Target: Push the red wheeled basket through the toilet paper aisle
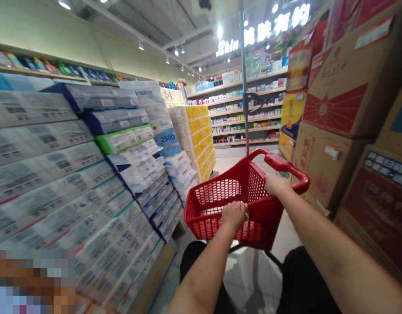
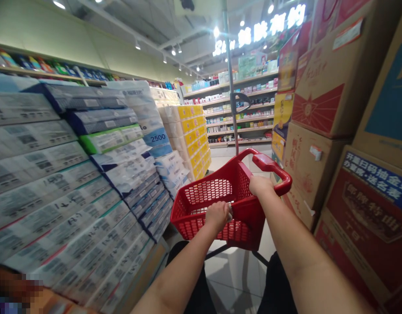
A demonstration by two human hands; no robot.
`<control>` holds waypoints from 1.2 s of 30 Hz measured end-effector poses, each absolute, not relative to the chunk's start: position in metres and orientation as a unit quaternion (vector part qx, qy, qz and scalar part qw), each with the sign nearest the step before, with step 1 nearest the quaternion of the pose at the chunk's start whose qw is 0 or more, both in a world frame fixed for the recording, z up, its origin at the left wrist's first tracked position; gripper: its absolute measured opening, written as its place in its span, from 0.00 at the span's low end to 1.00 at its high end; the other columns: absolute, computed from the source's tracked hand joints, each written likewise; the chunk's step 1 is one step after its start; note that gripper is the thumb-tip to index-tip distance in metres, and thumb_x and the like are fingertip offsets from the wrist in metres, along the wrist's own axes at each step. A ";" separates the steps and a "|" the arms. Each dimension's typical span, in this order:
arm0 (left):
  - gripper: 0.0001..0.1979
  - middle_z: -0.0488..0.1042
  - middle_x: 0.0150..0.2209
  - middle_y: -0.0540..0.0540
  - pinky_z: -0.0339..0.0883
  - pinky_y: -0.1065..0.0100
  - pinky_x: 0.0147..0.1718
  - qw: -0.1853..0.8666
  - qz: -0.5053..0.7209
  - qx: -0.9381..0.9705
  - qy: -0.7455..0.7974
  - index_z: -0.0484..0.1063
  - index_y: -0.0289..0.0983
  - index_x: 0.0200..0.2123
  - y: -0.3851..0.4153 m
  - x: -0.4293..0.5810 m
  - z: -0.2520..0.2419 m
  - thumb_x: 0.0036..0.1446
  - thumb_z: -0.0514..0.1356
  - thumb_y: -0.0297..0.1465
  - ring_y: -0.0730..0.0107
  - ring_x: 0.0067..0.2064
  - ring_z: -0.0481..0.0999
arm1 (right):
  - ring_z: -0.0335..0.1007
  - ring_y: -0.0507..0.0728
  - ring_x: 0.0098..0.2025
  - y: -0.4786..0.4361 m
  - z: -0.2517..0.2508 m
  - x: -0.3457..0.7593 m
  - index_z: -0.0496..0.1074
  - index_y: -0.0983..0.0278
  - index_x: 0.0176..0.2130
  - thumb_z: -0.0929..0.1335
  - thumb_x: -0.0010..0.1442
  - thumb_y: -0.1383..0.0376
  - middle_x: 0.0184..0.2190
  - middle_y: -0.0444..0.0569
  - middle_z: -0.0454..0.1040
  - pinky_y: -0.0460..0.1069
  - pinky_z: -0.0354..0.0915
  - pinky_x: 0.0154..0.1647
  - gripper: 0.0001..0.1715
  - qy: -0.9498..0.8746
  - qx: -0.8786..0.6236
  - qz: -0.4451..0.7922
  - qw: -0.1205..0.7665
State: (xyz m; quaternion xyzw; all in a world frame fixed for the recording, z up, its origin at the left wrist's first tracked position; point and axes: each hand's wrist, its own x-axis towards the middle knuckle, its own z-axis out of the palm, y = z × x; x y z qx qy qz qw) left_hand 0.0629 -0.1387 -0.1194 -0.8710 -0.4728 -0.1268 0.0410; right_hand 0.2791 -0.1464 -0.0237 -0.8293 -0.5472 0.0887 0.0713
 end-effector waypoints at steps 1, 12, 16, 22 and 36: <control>0.21 0.74 0.36 0.44 0.60 0.64 0.37 0.039 -0.129 -0.876 -0.463 0.70 0.39 0.38 -0.140 0.063 -0.120 0.67 0.40 0.38 0.64 0.38 0.72 | 0.67 0.66 0.51 -0.147 -0.024 0.280 0.67 0.62 0.54 0.58 0.60 0.65 0.50 0.60 0.70 0.60 0.61 0.49 0.24 -0.547 -0.829 0.090 0.072; 0.16 0.73 0.35 0.45 0.56 0.65 0.37 0.079 -0.155 -0.859 -0.481 0.68 0.39 0.35 -0.131 0.021 -0.137 0.66 0.43 0.35 0.64 0.38 0.70 | 0.68 0.65 0.50 -0.154 -0.022 0.276 0.69 0.62 0.53 0.59 0.61 0.63 0.48 0.59 0.71 0.59 0.62 0.49 0.22 -0.545 -0.831 0.091 0.066; 0.17 0.73 0.33 0.45 0.55 0.64 0.37 0.089 -0.164 -0.850 -0.494 0.68 0.38 0.33 -0.131 0.015 -0.137 0.66 0.43 0.35 0.64 0.37 0.70 | 0.68 0.64 0.50 -0.155 -0.022 0.274 0.69 0.63 0.53 0.59 0.60 0.65 0.48 0.58 0.72 0.59 0.63 0.48 0.23 -0.547 -0.830 0.086 0.067; 0.18 0.72 0.33 0.44 0.54 0.62 0.38 0.116 -0.166 -0.825 -0.528 0.69 0.38 0.31 -0.131 -0.006 -0.140 0.65 0.43 0.34 0.62 0.37 0.69 | 0.69 0.63 0.50 -0.154 -0.024 0.272 0.69 0.63 0.52 0.59 0.60 0.66 0.48 0.59 0.71 0.58 0.63 0.49 0.22 -0.555 -0.825 0.085 0.065; 0.19 0.74 0.33 0.45 0.54 0.62 0.37 0.101 -0.148 -0.819 -0.545 0.71 0.38 0.32 -0.128 -0.007 -0.135 0.66 0.43 0.33 0.63 0.36 0.71 | 0.68 0.67 0.49 -0.154 -0.025 0.279 0.69 0.60 0.52 0.60 0.59 0.64 0.48 0.59 0.72 0.60 0.63 0.47 0.23 -0.563 -0.817 0.094 0.078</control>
